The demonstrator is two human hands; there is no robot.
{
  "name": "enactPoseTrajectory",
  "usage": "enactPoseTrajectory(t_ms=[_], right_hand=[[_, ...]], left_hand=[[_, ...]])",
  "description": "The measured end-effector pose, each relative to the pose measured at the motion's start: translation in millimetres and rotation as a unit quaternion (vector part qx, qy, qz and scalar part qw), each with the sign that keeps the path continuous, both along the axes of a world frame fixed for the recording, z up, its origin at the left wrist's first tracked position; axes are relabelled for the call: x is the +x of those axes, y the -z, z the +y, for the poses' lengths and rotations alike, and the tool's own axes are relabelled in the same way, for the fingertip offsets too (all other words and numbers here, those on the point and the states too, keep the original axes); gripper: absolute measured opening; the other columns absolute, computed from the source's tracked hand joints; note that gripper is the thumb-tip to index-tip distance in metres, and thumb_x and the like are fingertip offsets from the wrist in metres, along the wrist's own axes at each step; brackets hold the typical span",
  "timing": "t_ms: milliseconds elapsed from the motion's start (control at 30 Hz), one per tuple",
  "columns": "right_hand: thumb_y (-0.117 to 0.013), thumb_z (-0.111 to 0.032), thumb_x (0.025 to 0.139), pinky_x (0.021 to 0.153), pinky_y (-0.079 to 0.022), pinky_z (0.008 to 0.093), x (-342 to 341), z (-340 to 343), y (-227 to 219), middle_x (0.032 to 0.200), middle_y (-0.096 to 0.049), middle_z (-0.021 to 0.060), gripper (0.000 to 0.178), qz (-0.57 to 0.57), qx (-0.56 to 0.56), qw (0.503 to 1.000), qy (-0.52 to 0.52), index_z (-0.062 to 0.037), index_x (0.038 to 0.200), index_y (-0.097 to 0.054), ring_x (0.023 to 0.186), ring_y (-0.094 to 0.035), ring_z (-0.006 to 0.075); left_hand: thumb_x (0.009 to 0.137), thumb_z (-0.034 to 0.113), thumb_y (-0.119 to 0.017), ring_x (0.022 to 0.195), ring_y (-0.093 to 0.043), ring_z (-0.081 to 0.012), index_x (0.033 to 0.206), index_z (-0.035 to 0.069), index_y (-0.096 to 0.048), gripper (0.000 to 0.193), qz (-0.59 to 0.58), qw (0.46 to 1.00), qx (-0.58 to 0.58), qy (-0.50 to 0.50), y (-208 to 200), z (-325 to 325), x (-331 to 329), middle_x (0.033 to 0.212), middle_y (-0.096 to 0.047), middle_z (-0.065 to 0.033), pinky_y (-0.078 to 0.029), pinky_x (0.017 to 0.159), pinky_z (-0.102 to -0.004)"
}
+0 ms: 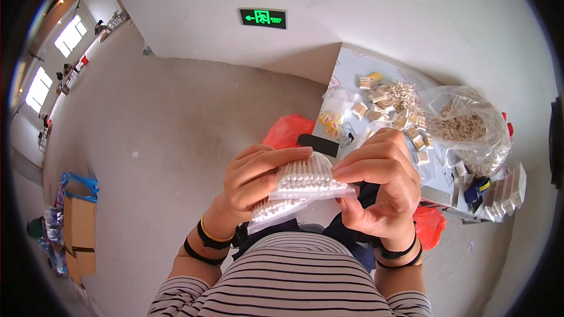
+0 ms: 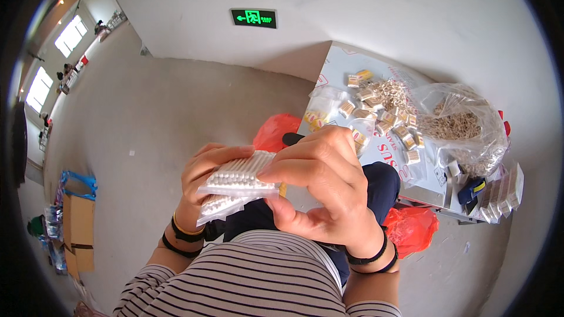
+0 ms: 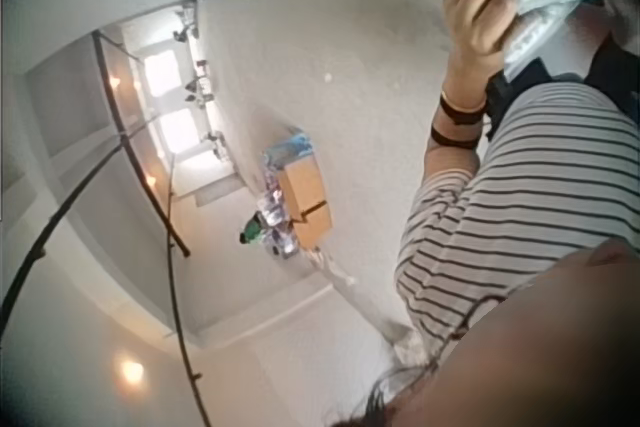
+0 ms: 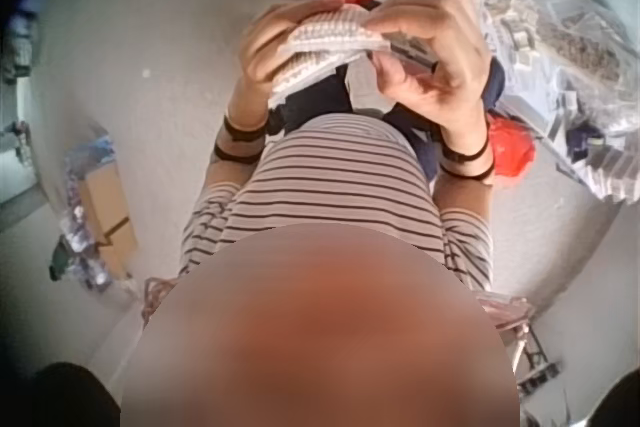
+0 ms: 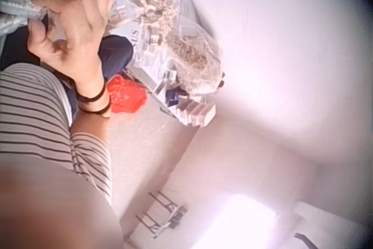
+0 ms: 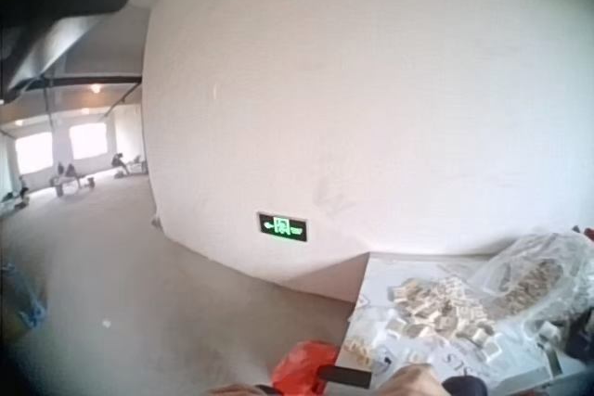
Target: The person packs small packets of cotton swabs into larger plastic bags and seals them by hand.
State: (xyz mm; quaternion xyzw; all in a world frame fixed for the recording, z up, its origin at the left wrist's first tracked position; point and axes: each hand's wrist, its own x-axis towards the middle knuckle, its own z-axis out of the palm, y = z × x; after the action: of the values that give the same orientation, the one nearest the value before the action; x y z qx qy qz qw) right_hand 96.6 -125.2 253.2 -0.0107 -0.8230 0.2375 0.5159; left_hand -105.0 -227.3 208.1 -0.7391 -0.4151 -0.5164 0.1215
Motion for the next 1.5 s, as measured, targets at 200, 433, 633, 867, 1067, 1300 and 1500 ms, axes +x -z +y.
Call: enactPoseTrajectory(t_ms=[200,433,633,867,1067,1300,1500], right_hand=[[-0.082,-0.014,0.075,0.074,-0.041,0.0331,14,-10,-5,0.089,-0.069,0.0013,0.024,-0.005,0.009,1.0,0.017,-0.011,0.097,-0.072,0.078,-0.057,0.0205],[-0.084,-0.017,0.076,0.074,-0.042,0.0332,18,-13,-3,0.09,-0.069,0.0015,0.025,-0.002,0.009,1.0,0.014,-0.011,0.097,-0.072,0.078,-0.058,0.0208],[-0.085,-0.017,0.076,0.074,-0.043,0.0331,18,-12,-3,0.091,-0.069,0.0014,0.025,-0.008,0.009,1.0,0.016,-0.011,0.097,-0.072,0.079,-0.058,0.0209],[-0.084,-0.015,0.076,0.074,-0.043,0.0331,14,-5,2,0.091,-0.07,0.0014,0.025,-0.013,-0.005,1.0,0.009,-0.0108,0.098,-0.072,0.079,-0.058,0.0208],[-0.083,-0.015,0.076,0.074,-0.043,0.033,10,5,6,0.091,-0.07,0.0017,0.025,-0.017,-0.017,1.0,0.009,-0.0106,0.098,-0.073,0.079,-0.058,0.0208],[-0.084,-0.013,0.076,0.075,-0.043,0.0333,5,19,13,0.092,-0.07,0.0023,0.027,-0.002,-0.036,0.999,0.0,-0.0099,0.099,-0.07,0.08,-0.059,0.021],[-0.084,-0.012,0.075,0.075,-0.043,0.0337,5,29,16,0.092,-0.07,0.0033,0.029,-0.001,-0.036,0.999,0.017,-0.0095,0.099,-0.069,0.081,-0.06,0.0213]], left_hand=[[0.073,0.022,-0.08,0.078,-0.071,-0.0239,0.079,0.001,-0.064,0.027,0.015,1.0,0.013,0.016,-5,-5,8,0.111,-0.074,-0.0218,-0.055,0.07,-0.0333],[0.073,0.021,-0.078,0.076,-0.072,-0.024,0.073,0.001,-0.059,0.027,0.032,0.999,0.017,0.009,-6,-9,11,0.111,-0.074,-0.0223,-0.056,0.07,-0.0342],[0.073,0.02,-0.077,0.076,-0.072,-0.0244,0.069,0.001,-0.055,0.029,0.035,0.999,0.018,0.01,-5,-6,9,0.111,-0.073,-0.0231,-0.056,0.071,-0.0347],[0.074,0.021,-0.078,0.076,-0.072,-0.0244,0.072,0.001,-0.058,0.028,0.012,1.0,0.005,0.014,2,1,8,0.11,-0.074,-0.0229,-0.055,0.069,-0.0337],[0.074,0.022,-0.078,0.076,-0.071,-0.0241,0.073,0.002,-0.058,0.028,-0.007,1.0,-0.006,0.017,7,11,5,0.109,-0.074,-0.0226,-0.055,0.068,-0.0333],[0.075,0.022,-0.077,0.076,-0.071,-0.0244,0.072,0.003,-0.056,0.029,-0.005,1.0,-0.011,0.014,14,24,-1,0.109,-0.074,-0.0228,-0.055,0.069,-0.0339],[0.075,0.022,-0.078,0.077,-0.071,-0.0247,0.072,0.003,-0.055,0.03,-0.008,0.999,-0.023,0.025,16,38,0,0.109,-0.074,-0.0234,-0.056,0.07,-0.0344]])
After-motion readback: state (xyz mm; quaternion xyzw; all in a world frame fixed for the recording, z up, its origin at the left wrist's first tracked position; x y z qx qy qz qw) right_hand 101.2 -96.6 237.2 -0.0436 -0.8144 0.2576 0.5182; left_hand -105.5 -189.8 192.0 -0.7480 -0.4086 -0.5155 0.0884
